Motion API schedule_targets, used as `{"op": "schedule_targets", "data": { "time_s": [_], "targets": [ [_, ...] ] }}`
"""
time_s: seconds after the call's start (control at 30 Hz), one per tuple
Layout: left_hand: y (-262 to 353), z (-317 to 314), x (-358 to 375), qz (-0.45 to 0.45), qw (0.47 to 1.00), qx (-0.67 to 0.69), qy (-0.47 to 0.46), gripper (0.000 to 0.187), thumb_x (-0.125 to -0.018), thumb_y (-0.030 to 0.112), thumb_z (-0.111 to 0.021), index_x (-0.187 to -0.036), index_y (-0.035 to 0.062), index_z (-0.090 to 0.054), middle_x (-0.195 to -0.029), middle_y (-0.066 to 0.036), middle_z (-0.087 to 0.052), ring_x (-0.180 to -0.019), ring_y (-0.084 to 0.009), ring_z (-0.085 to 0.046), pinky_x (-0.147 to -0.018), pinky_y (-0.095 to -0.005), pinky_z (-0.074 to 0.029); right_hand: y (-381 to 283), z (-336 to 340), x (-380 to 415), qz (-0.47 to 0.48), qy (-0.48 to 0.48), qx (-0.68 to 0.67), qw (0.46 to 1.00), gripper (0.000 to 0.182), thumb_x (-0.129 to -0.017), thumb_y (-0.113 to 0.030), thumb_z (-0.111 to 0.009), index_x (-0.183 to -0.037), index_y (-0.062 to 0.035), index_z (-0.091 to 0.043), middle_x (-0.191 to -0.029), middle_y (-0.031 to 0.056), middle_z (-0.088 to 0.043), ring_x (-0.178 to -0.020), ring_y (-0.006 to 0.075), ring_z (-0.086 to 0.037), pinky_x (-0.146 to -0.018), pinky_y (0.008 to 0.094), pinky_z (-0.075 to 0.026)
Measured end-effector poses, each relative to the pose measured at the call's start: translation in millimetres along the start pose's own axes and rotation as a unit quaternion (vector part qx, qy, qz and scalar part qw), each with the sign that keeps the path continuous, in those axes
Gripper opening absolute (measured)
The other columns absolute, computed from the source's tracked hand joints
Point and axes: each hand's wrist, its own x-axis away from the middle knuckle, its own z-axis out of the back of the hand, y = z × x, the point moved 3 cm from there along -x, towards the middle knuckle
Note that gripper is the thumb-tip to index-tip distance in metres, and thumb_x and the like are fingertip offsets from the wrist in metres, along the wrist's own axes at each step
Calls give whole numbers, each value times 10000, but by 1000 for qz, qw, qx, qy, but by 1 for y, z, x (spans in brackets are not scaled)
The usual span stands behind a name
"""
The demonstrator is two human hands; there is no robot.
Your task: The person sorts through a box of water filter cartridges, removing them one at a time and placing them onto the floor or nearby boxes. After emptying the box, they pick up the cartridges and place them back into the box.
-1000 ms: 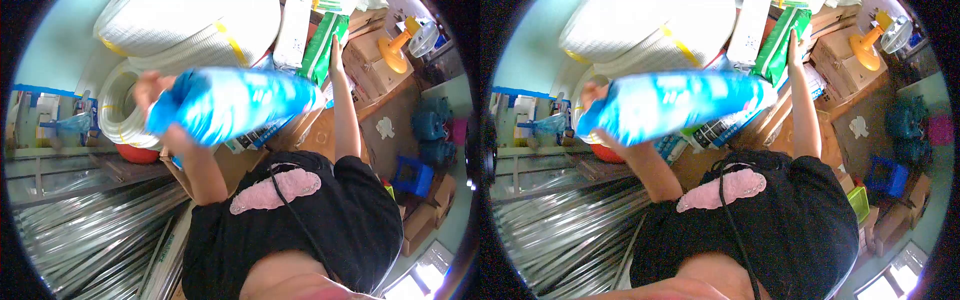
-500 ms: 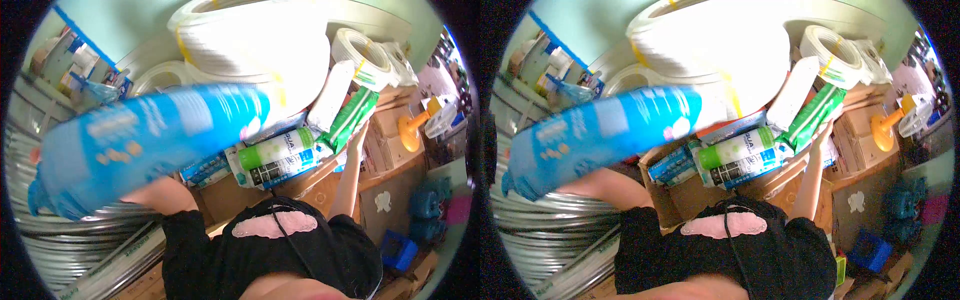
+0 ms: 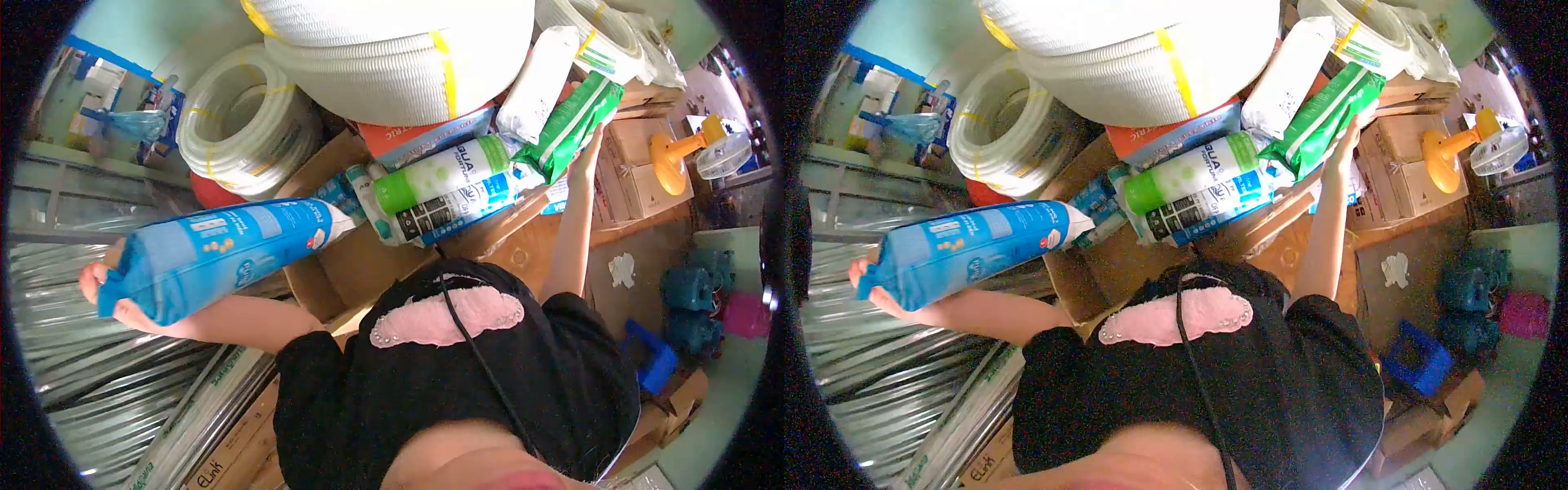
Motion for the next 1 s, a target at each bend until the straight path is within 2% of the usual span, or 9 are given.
{"op": "schedule_targets", "data": {
  "time_s": [0.1,0.23,0.33,0.43,0.5,0.57,0.63,0.8,1.0],
  "targets": [
    [-11,29,9,49,973,-226,-20,341,-904,279,-502,-1148,43,-528,-1071,-76,-538,-992,-182,-501,-896,-331,-387,-10,-8,14,-14,22,12,1000,824,-839,-616,-452,-1434,-123,-168,-1464,80,-224,-1327,263,-248,-1061,412,-253],
    [-8,22,47,193,960,-191,-64,236,-895,94,-536,-1126,49,-552,-917,-71,-585,-809,-122,-517,-748,-234,-427,-29,-9,31,27,24,107,994,850,-848,-632,-409,-1439,-79,-148,-1496,124,-142,-1355,288,-193,-1077,434,-215],
    [-3,25,64,180,924,-315,-123,234,-911,122,-540,-1128,35,-556,-787,25,-545,-630,-31,-385,-561,-174,-317,-64,-33,74,199,139,242,939,673,-910,-471,-451,-1342,24,-307,-1390,192,-304,-1261,313,-338,-1047,420,-271],
    [4,38,80,184,894,-381,-146,188,-904,101,-539,-1066,25,-597,-809,31,-551,-642,-21,-411,-574,-163,-329,-115,-106,165,495,31,362,789,501,-925,-297,-505,-1277,36,-377,-1291,197,-422,-1203,304,-408,-1017,410,-321],
    [11,50,93,228,877,-385,-176,179,-898,117,-552,-1056,58,-611,-860,10,-599,-717,-45,-500,-651,-197,-407,-108,-122,199,524,-199,325,762,493,-899,-275,-544,-1270,16,-401,-1264,200,-464,-1191,307,-431,-1006,416,-330],
    [24,44,109,262,870,-366,-203,153,-899,106,-545,-1021,56,-622,-874,-7,-622,-750,-51,-548,-674,-209,-429,-84,-151,228,452,-490,284,690,549,-817,-227,-649,-1266,-9,-418,-1259,184,-489,-1199,315,-433,-1003,416,-331],
    [35,36,129,297,877,-298,-231,154,-893,107,-547,-1013,42,-618,-891,-40,-636,-786,-104,-586,-719,-227,-448,-54,-178,270,299,-615,300,665,655,-691,-228,-750,-1241,-35,-453,-1317,158,-445,-1205,356,-416,-1002,426,-331],
    [75,16,165,383,848,-180,-320,196,-885,109,-543,-1053,35,-611,-975,-87,-641,-895,-163,-612,-779,-286,-469,3,-198,340,194,-798,216,527,827,-613,-186,-761,-1325,-45,-364,-1342,151,-424,-1233,362,-395,-1031,448,-307],
    [100,43,205,448,822,-220,-275,249,-888,155,-550,-1094,25,-601,-1050,-120,-632,-974,-211,-614,-852,-323,-470,29,-165,364,-22,-875,225,428,582,-690,-138,-750,-1194,-35,-479,-1175,130,-538,-1078,270,-536,-891,370,-441]
  ]
}}
